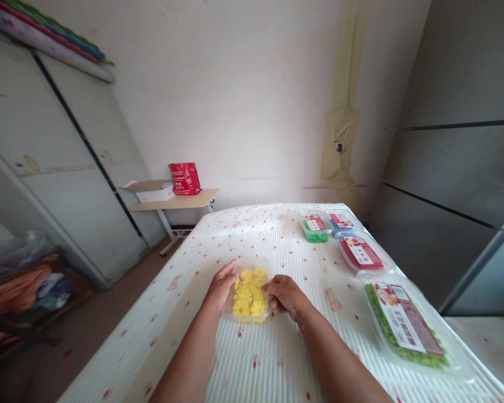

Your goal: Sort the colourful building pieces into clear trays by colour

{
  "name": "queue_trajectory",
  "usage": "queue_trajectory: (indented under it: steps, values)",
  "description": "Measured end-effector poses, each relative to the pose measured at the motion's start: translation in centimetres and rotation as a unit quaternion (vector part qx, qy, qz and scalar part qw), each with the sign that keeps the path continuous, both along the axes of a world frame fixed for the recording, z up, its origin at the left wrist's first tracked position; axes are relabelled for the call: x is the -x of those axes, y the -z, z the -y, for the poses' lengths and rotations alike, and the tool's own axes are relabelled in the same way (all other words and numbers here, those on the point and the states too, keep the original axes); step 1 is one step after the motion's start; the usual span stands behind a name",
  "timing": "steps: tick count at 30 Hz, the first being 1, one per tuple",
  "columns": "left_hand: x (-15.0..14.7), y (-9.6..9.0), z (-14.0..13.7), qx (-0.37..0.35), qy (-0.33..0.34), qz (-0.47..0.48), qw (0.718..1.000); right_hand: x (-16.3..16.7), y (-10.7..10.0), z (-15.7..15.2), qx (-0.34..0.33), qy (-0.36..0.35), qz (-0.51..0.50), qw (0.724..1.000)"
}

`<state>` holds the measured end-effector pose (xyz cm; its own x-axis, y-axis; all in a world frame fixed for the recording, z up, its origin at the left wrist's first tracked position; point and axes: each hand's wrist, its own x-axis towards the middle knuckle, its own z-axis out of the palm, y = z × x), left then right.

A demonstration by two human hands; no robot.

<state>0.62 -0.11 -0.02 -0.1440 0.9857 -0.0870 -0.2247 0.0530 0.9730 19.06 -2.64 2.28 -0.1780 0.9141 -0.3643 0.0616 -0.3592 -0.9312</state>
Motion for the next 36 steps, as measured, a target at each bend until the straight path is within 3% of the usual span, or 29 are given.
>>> queue_trajectory:
  steps: [16,24,36]
  values:
    - [0.1,0.0,0.01,-0.009,-0.016,-0.026,1.0,-0.59,0.35,-0.27,0.007,-0.046,-0.024,0.999]
    - [-0.3,-0.22,0.43,0.003,0.004,-0.007,1.0,-0.51,0.33,-0.37,0.001,-0.041,-0.02,0.999]
    - [-0.56,-0.06,0.16,0.022,-0.02,0.017,0.999,-0.44,0.39,-0.42,-0.001,-0.03,-0.03,0.999]
